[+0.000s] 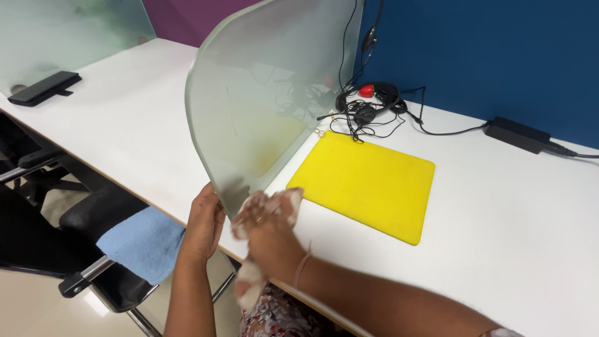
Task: Cleaning an office cubicle workstation using a cloth.
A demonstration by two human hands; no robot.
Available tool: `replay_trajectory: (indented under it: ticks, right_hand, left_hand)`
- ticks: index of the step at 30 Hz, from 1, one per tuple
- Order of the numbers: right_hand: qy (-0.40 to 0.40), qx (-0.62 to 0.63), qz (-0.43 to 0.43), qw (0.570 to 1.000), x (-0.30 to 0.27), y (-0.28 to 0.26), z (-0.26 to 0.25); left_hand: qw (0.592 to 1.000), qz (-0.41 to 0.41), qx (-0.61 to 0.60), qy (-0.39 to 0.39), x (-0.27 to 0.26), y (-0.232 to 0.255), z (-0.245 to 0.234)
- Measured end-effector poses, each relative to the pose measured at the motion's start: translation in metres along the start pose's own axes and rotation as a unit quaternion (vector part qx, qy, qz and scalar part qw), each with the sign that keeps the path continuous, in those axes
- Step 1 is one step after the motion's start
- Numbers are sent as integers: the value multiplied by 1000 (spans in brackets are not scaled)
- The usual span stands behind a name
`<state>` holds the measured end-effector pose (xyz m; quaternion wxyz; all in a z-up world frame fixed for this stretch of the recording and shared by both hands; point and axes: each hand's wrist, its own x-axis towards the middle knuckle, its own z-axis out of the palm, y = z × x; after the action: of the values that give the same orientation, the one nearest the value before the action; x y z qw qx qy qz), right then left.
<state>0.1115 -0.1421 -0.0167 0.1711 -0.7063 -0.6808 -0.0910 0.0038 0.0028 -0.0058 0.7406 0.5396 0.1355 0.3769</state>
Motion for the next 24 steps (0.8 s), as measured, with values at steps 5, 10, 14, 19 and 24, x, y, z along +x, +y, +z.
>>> replay_trajectory:
  ticks: [5, 10, 14, 19, 24]
  right_hand:
    - [14, -68, -14, 997, 7, -3, -26]
    - [74, -33, 44, 996, 4, 11, -3]
    - [3, 5, 4, 1000, -2, -8, -2]
    - [-113, -72, 13, 991, 15, 5, -17]
    - [29, 112, 37, 993, 4, -28, -25]
  left_hand:
    - [1000, -3, 3, 14, 0, 5, 3]
    - [1000, -4, 8, 10, -3, 4, 4]
    - [1000, -16, 12, 22, -3, 6, 9]
    - [999, -2, 19, 28, -1, -3, 2]
    - [997, -2, 64, 38, 3, -7, -1]
